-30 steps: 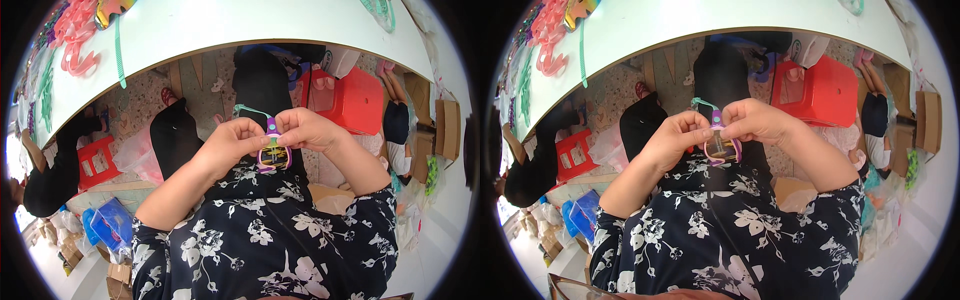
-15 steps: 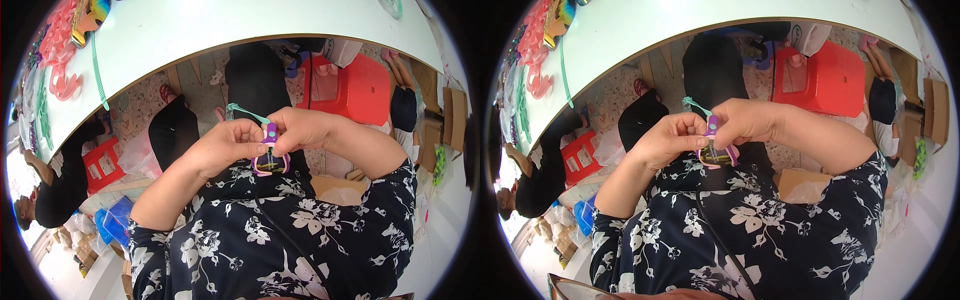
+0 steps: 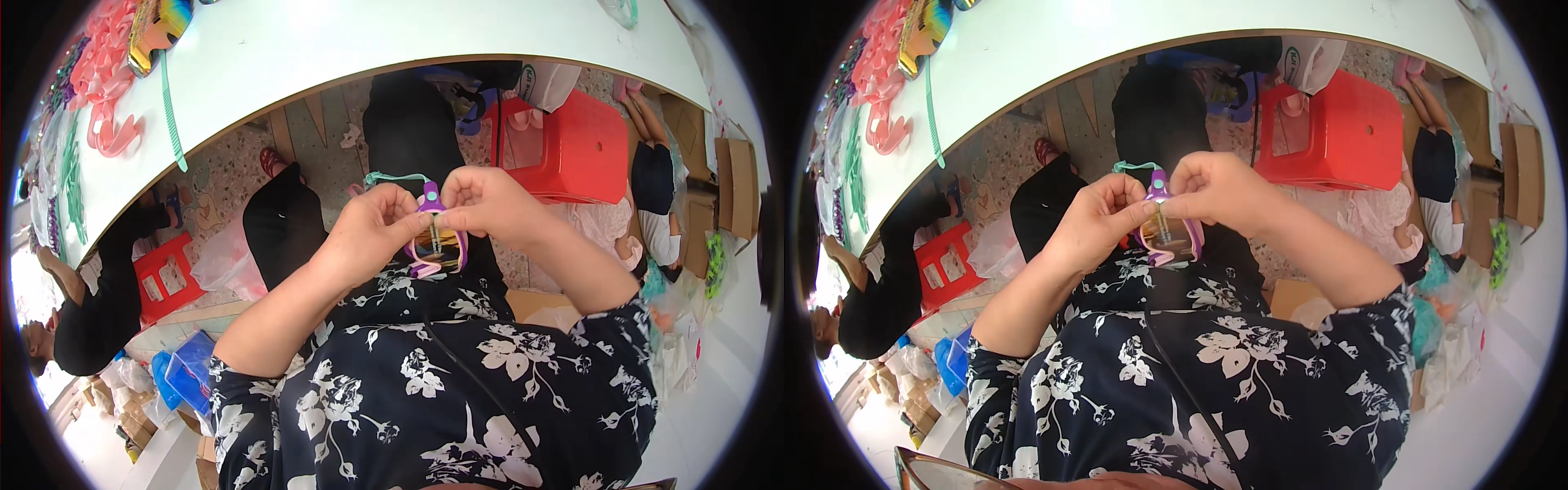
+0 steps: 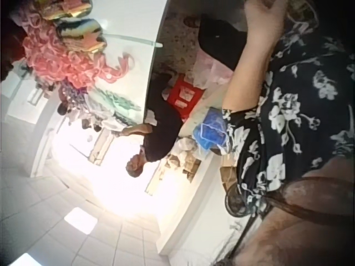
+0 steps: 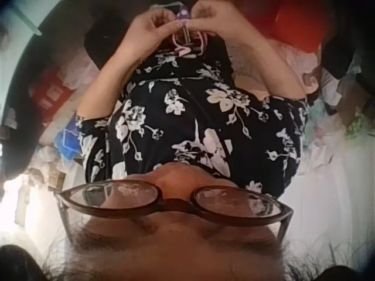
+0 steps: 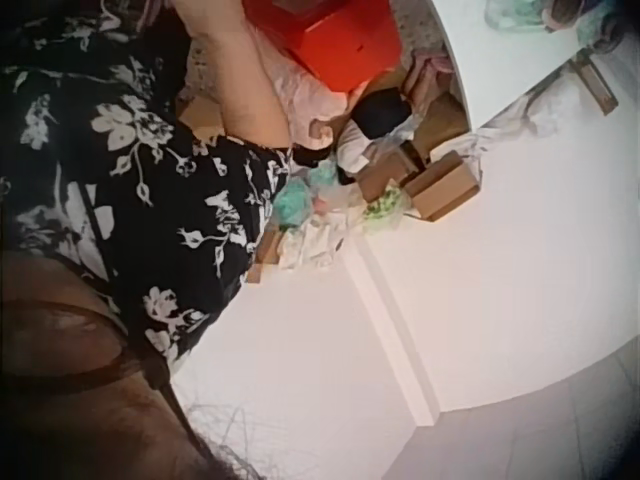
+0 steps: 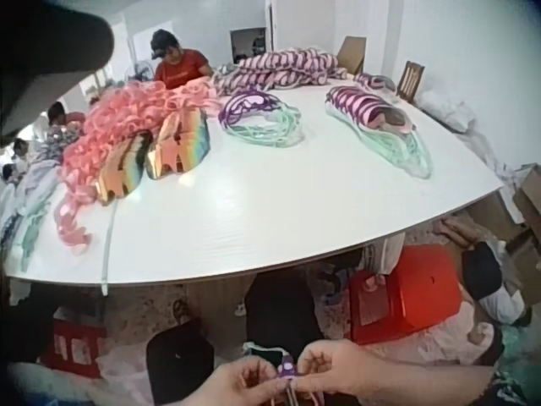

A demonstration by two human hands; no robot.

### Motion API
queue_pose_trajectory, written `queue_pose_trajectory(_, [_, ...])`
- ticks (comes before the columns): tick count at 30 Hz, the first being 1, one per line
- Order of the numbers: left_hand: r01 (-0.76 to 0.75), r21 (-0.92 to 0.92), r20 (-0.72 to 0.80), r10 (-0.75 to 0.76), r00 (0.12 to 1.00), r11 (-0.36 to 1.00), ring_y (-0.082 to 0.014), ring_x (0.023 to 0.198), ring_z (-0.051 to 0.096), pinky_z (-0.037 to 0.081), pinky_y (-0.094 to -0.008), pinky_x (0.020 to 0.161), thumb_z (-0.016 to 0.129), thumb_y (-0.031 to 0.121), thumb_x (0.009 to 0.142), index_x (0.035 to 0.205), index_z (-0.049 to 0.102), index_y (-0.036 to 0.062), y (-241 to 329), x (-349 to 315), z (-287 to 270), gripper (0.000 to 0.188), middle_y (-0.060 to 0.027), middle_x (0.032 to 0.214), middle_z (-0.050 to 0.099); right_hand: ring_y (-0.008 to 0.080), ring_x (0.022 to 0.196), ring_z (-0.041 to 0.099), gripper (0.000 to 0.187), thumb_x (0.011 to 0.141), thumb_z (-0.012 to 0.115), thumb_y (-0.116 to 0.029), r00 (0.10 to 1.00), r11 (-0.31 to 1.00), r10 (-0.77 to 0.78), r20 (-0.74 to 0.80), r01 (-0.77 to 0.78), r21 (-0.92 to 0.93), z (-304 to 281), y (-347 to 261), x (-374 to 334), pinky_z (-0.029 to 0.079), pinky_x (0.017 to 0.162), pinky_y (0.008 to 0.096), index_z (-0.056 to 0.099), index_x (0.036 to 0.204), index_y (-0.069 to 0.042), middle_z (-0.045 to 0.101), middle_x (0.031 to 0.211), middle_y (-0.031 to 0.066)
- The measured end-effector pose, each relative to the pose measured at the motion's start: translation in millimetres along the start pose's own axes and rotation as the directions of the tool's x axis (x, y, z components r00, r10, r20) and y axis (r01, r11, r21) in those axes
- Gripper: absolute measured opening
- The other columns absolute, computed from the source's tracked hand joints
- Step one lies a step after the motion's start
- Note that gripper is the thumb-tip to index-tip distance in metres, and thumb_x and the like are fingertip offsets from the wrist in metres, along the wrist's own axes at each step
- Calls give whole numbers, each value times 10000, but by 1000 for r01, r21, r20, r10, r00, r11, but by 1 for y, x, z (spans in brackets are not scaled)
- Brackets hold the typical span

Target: Manually assembling components of swimming goggles, including the strap and lens housing.

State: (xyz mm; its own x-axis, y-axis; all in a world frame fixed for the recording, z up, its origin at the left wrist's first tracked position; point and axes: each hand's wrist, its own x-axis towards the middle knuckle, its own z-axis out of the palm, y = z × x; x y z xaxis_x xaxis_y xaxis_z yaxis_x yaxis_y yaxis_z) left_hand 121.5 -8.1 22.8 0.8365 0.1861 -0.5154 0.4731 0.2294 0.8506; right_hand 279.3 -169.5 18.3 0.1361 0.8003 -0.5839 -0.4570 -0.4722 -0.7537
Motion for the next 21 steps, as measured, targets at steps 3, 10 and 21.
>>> queue_pose_trajectory(3, [-121,125,-138,138,981,985,-34,684,530,441,-212,607,727,128,923,907,608,10,-11,-2,5,169,12,771,615,30,705,503,327,773,824,-38,830,843,-501,-246,403,-357,30,23,-19,395,568,177,634,1037,-8,576,916,-1])
queue_pose_trajectory(10, [-214,-9,-298,201,933,977,-43,706,562,476,-207,648,741,123,916,958,619,-3,-35,-35,21,181,3,794,639,76,678,538,512,760,841,-91,728,785,-592,-347,422,-454,55,45,-33,460,623,230,685,1247,-65,551,866,8])
queue_pose_trajectory(21, [-250,-280,-366,138,920,927,-80,720,642,524,-210,655,736,66,911,962,579,-14,-48,-48,34,183,-40,836,675,79,702,532,480,777,844,-125,732,747,-599,-324,366,-556,66,43,-28,461,648,238,701,1230,-53,544,830,2])
